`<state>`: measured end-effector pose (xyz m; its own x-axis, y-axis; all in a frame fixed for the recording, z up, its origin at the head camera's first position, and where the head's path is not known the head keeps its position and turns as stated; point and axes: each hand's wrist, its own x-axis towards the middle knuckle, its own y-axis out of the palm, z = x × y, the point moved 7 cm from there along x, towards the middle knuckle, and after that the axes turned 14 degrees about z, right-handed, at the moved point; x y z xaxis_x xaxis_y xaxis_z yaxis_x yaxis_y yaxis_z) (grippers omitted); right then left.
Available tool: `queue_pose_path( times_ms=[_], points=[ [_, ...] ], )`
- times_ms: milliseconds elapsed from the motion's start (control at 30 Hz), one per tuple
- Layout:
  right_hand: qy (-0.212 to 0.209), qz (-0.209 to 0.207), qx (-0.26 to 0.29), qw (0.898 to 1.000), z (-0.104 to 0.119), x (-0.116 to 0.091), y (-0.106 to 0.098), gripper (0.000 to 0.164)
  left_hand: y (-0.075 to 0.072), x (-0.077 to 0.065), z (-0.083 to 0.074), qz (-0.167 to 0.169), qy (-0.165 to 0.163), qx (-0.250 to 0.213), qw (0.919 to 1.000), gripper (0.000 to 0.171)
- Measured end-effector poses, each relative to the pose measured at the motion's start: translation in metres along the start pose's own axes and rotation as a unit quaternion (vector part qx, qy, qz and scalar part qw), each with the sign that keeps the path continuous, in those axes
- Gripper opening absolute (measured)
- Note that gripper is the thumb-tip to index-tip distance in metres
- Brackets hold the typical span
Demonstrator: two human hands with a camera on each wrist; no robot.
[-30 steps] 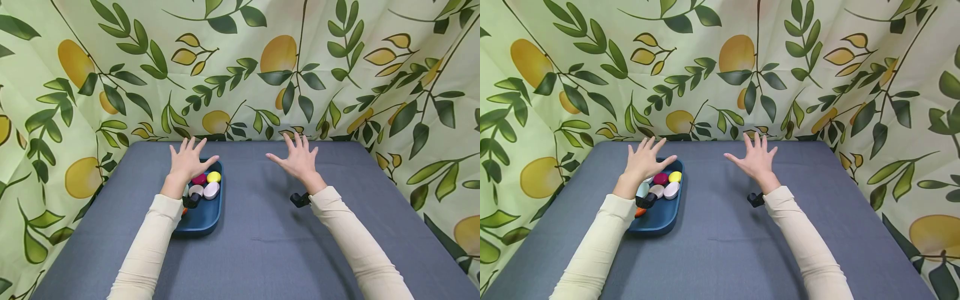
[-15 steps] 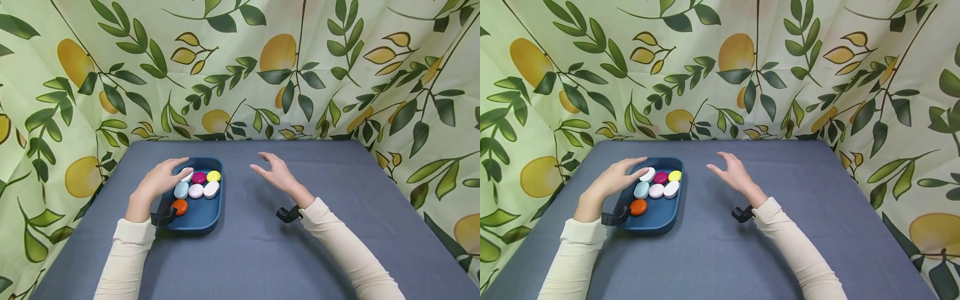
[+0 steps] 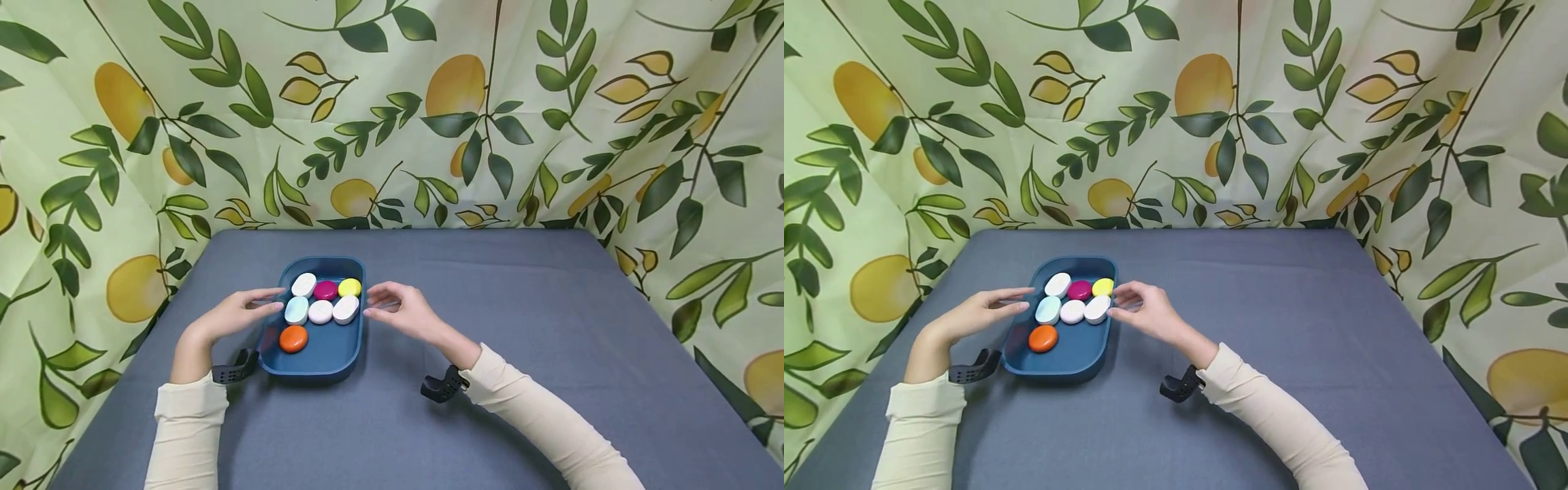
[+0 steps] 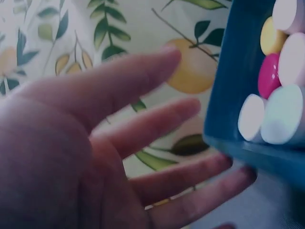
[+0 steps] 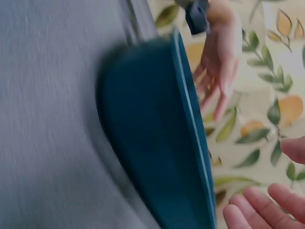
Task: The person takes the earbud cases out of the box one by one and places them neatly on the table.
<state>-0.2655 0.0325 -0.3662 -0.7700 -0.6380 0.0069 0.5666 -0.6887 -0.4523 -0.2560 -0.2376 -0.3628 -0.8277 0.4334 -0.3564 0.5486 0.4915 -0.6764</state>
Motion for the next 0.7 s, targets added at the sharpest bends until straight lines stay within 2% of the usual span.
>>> queue_pose_path(
  times_ms=[133,333,700],
  points=[
    [-0.012,0.041,0.027,0.999,0.005,0.009,0.028,0.039,0.003,0.002,0.016,0.019,0.015,-0.040,0.9989,0.056],
    [-0.020,0.089,0.022,0.996,0.013,0.024,0.064,0.040,0.008,0.008,0.039,0.027,0.040,-0.070,0.9964,0.056],
    [0.033,0.093,-0.060,0.993,0.020,0.053,0.101,0.045,0.013,0.017,0.058,0.047,0.077,-0.148,0.9849,0.065]
  ],
)
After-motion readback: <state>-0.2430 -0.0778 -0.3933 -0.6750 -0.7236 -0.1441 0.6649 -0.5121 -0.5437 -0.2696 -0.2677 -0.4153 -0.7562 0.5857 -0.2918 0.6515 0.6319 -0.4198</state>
